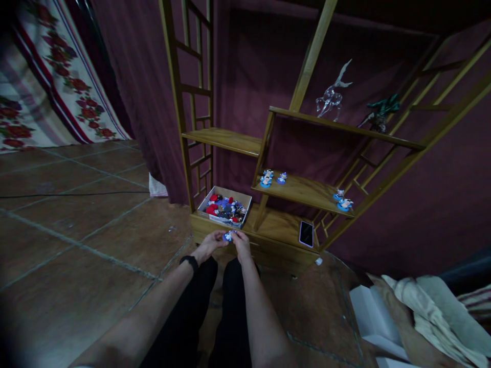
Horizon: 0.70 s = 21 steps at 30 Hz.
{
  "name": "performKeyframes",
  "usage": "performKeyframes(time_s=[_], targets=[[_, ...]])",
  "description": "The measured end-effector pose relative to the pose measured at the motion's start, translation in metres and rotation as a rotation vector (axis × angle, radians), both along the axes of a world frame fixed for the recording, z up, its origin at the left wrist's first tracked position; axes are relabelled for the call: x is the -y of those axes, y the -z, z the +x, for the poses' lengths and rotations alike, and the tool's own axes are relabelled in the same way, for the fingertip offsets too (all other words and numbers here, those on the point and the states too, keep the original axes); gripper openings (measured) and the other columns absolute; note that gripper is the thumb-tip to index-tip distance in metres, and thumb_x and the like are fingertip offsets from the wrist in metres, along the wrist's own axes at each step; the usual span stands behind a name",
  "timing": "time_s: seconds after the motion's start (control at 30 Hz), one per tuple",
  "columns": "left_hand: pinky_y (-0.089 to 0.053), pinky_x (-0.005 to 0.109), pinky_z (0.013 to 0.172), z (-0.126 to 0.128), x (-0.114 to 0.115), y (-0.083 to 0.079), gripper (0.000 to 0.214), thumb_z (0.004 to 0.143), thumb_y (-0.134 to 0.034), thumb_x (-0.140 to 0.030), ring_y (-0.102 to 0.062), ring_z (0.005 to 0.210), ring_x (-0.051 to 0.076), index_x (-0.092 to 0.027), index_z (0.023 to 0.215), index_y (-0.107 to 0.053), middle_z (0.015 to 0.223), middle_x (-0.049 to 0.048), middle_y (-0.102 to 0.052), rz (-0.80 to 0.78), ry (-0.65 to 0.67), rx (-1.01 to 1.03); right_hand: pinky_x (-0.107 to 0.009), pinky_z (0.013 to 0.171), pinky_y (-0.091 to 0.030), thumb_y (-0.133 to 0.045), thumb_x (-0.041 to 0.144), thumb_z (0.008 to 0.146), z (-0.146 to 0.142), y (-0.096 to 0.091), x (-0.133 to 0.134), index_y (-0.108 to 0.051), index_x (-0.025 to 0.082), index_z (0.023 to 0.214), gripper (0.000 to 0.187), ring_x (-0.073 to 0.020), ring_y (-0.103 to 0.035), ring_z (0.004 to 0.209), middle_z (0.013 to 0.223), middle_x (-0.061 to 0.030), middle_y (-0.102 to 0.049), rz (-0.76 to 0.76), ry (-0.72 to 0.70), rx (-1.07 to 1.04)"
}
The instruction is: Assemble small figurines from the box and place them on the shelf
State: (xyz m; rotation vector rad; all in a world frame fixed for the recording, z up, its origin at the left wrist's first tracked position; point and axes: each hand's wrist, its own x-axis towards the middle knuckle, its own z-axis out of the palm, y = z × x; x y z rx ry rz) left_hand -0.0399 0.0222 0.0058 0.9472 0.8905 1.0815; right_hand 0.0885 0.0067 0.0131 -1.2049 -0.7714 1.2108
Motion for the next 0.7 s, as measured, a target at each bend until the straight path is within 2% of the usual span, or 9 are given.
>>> performKeyframes(time_s=[0.4, 0.7], targets=[[-0.045, 0.029, 0.069, 0.0007, 0.0006, -0.0003, 0.045, 0.039, -0.078, -0.006, -0.059, 0.066, 0.013, -0.014, 0.078, -0.057, 0.072, 0.0002, -0.065, 0.014, -0.022, -0.023, -0.028, 0.069, -0.049, -0.072, 0.037, 0.057, 0.0016, 0.0042, -0.0021, -0.067, 0.014, 0.085, 0.037, -0.018, -0.063, 0.079, 0.085, -0.0072, -0.069, -0.014, -0.044, -0.072], [-0.045, 0.029, 0.068, 0.0044, -0.0019, 0.0031, 0.043, 0.04, -0.073, 0.0, -0.059, 0.065, 0.013, -0.015, 0.076, -0.056, 0.071, -0.0012, -0.064, 0.028, -0.061, -0.016, -0.028, 0.068, -0.049, -0.072, 0.035, 0.056, 0.0001, 0.0073, -0.0032, -0.067, 0.015, 0.083, 0.034, -0.0169, -0.063, 0.075, 0.083, -0.0059, -0.068, -0.007, -0.003, -0.07]])
